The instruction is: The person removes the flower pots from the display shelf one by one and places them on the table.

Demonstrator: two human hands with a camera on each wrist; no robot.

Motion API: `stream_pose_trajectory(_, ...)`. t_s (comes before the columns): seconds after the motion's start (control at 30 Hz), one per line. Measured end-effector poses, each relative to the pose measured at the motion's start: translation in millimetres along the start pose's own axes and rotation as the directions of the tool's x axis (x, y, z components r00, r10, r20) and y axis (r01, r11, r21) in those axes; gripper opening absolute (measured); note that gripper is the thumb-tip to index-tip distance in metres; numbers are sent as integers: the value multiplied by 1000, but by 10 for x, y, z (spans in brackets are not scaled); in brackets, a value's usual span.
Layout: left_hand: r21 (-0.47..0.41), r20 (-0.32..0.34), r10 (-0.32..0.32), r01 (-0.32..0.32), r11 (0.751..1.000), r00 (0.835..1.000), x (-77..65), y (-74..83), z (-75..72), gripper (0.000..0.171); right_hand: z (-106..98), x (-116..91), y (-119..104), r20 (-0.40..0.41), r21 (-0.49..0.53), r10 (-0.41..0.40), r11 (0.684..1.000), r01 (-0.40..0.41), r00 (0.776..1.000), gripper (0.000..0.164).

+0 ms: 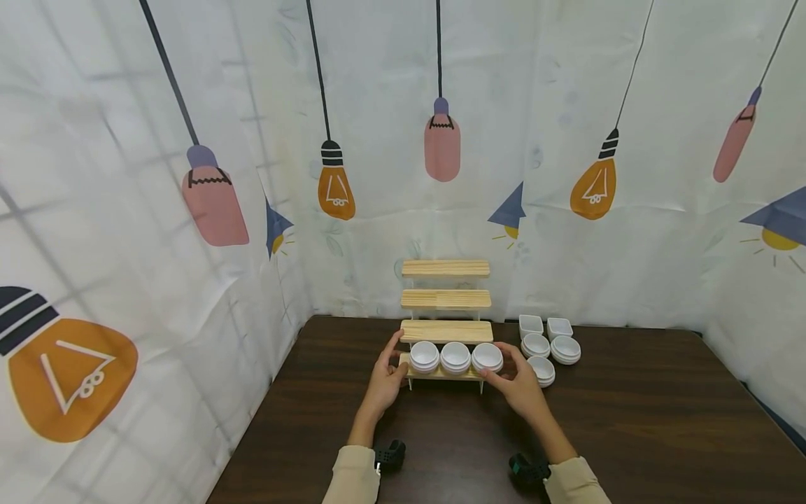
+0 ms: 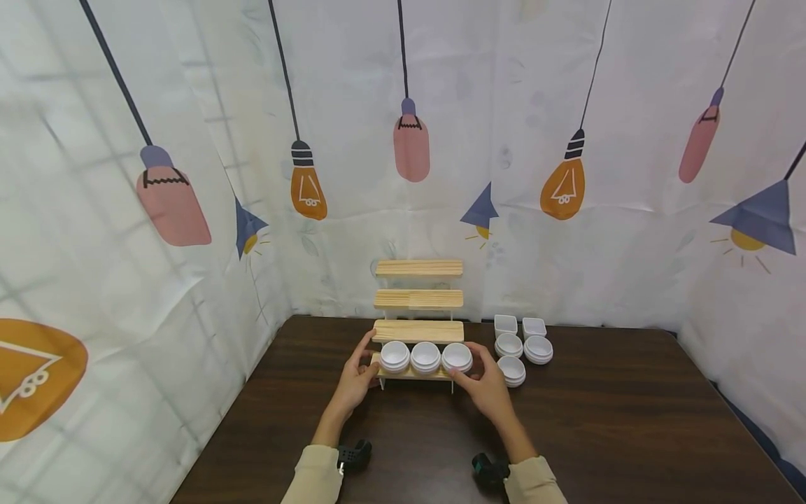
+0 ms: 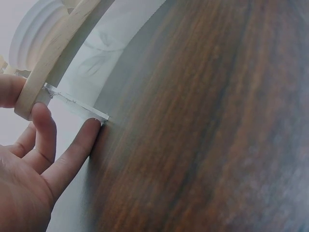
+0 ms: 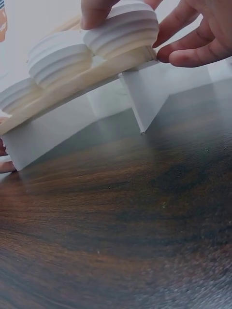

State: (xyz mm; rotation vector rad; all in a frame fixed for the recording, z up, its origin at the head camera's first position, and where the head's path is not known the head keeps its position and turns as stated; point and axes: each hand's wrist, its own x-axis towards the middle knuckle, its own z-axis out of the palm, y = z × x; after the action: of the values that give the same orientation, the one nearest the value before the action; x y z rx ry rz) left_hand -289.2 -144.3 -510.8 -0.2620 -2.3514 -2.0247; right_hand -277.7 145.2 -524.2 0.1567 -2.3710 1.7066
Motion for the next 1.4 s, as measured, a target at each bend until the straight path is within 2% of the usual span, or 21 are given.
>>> stream_pose_trajectory(0.2, 1, 3, 1, -1, 1000, 1000, -5, 11, 0, 68, -21, -26, -109, 14, -6, 23, 1000, -23, 1000, 61)
stream_pose_trajectory(0.47, 8, 8, 4, -4, 1000, 1000, -7, 21, -5, 69, -41, 40, 60, 16, -13, 14, 1000, -14, 1000, 60)
stream_pose_trajectory(0.9, 18, 14, 16, -17, 1000, 1000, -18, 31, -10, 68, -84, 19, 45, 26, -28, 8, 1000, -7, 1000, 59)
stream_pose_trajectory(1.4, 16, -3, 12, -12, 1000, 1000, -16, 21, 0, 69, -142, 22, 30, 66, 56, 52, 997, -56, 996, 60)
